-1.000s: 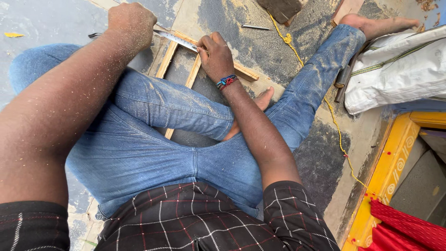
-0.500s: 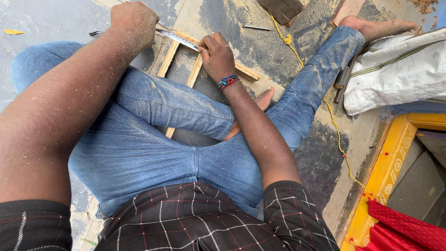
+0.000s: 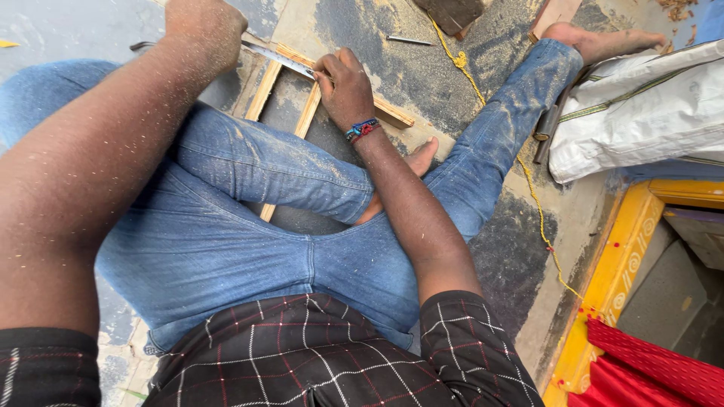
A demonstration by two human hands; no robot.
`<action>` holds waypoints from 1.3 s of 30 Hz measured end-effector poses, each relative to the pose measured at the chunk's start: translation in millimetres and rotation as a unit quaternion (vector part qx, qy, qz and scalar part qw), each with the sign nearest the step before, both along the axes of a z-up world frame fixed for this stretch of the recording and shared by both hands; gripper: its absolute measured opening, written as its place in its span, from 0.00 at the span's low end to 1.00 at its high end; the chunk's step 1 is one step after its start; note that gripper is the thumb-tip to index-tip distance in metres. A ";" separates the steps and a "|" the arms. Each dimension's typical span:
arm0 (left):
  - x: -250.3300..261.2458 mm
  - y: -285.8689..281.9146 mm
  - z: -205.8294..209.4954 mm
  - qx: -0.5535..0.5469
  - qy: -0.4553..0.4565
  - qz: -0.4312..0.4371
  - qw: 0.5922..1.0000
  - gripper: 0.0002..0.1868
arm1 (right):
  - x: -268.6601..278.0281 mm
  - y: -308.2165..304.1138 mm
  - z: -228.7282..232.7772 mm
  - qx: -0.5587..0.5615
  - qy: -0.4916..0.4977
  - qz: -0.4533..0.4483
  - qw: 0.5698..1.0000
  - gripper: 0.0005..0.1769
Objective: The person measures several pieces of wood with a tape measure and marks them with a pen, then moves and handles the wooden boards on the floor.
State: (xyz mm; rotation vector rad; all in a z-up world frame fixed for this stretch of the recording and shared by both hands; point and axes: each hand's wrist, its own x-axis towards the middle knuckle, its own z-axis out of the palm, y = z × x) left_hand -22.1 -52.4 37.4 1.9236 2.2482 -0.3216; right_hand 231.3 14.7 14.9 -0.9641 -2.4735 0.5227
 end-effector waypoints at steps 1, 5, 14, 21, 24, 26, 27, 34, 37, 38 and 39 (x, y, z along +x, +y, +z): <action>-0.4 -0.2 0.8 0.005 -0.017 0.008 1.000 0.18 | -0.1 0.3 0.8 -0.007 0.002 0.001 1.000 0.05; -2.2 0.9 0.6 0.001 -0.034 0.023 0.999 0.17 | 4.0 0.6 5.5 -0.048 0.004 -0.004 0.999 0.09; -6.5 4.1 -6.9 0.036 -0.057 0.028 0.997 0.16 | 25.9 13.3 6.0 -0.051 -0.002 -0.024 0.998 0.15; -1.6 3.6 -6.4 0.038 -0.054 0.006 0.998 0.17 | 30.6 16.1 9.5 -0.066 -0.057 0.044 0.995 0.20; -1.2 2.8 -6.9 0.031 -0.062 0.015 0.998 0.17 | 28.2 16.2 11.8 -0.106 -0.067 0.015 0.992 0.16; -0.9 2.2 -7.6 0.023 -0.065 0.022 0.997 0.18 | 26.8 16.9 13.0 -0.100 -0.061 0.017 0.993 0.16; -0.7 1.9 -8.2 0.019 -0.061 0.020 0.998 0.18 | 26.6 16.9 13.3 -0.097 -0.057 0.017 0.993 0.16; 0.0 0.2 -8.9 0.012 -0.033 0.001 0.999 0.17 | 26.4 17.0 14.5 -0.111 -0.062 0.012 0.992 0.16; 2.7 -1.1 -6.8 0.012 -0.029 0.004 0.999 0.18 | 26.8 16.3 13.3 -0.111 -0.068 0.011 0.991 0.16; 4.0 -1.6 -5.7 0.015 -0.031 0.006 0.999 0.18 | 27.6 15.8 13.1 -0.103 -0.068 0.013 0.992 0.16; 3.8 -1.8 -4.2 0.011 -0.035 0.005 0.999 0.19 | 27.3 15.8 12.9 -0.095 -0.067 0.016 0.993 0.16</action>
